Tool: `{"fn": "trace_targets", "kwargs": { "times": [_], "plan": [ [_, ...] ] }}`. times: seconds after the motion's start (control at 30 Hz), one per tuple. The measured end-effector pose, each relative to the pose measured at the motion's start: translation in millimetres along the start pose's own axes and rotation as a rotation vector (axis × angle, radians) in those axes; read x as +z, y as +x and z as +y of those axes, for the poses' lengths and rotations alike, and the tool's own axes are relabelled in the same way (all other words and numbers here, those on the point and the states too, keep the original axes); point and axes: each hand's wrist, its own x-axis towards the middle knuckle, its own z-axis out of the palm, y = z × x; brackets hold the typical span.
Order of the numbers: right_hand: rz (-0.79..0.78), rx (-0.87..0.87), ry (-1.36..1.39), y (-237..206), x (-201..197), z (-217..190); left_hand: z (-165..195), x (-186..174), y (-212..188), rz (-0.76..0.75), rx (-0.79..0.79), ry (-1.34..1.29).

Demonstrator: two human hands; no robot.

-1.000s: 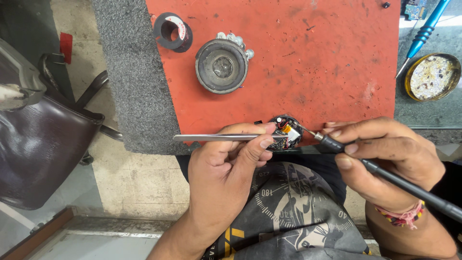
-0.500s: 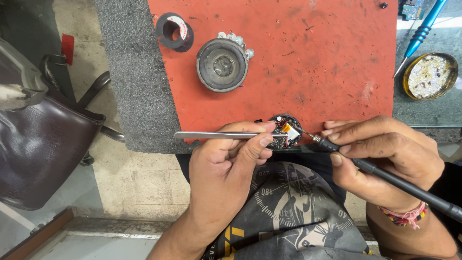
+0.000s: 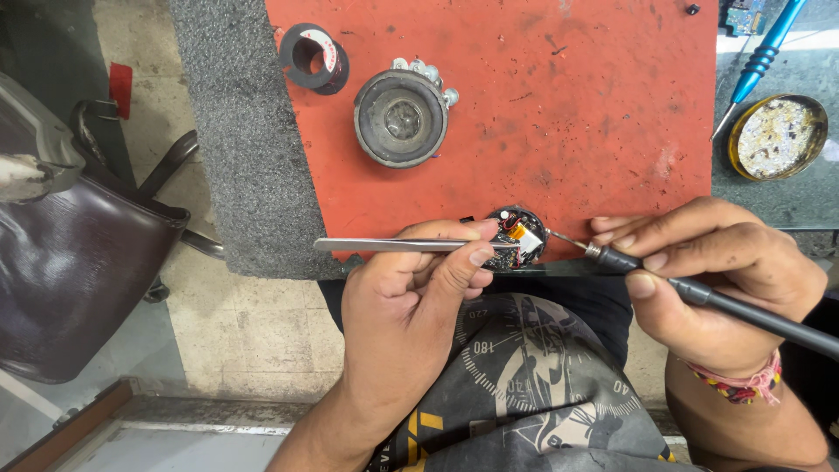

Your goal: The person uses a soldering iron and tweezers to solder a small electronic component onto a circuit board. They hold the board steady, apply solder to specific points, and then inspect the board by turning it over in their hands.

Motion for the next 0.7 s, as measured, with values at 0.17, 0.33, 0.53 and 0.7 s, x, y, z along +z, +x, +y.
{"fn": "trace_targets", "kwargs": {
  "times": [0.17,0.33,0.53,0.7],
  "plan": [
    [0.020,0.004,-0.002,-2.3,0.6,1.0,-2.1,-0.3,0.2,-0.001,0.004,-0.024],
    [0.013,-0.005,-0.033,-0.4,1.7,0.5,-4.1,-1.2,0.4,-0.003,0.016,-0.045],
    [0.017,-0.002,-0.052,-0.6,1.9,-0.8,-5.2,-0.7,-0.3,0.001,0.013,-0.037],
    [0.030,-0.010,-0.043,-0.9,2.5,0.6,-5.2,1.2,-1.2,0.018,0.035,-0.004]
  ]
}}
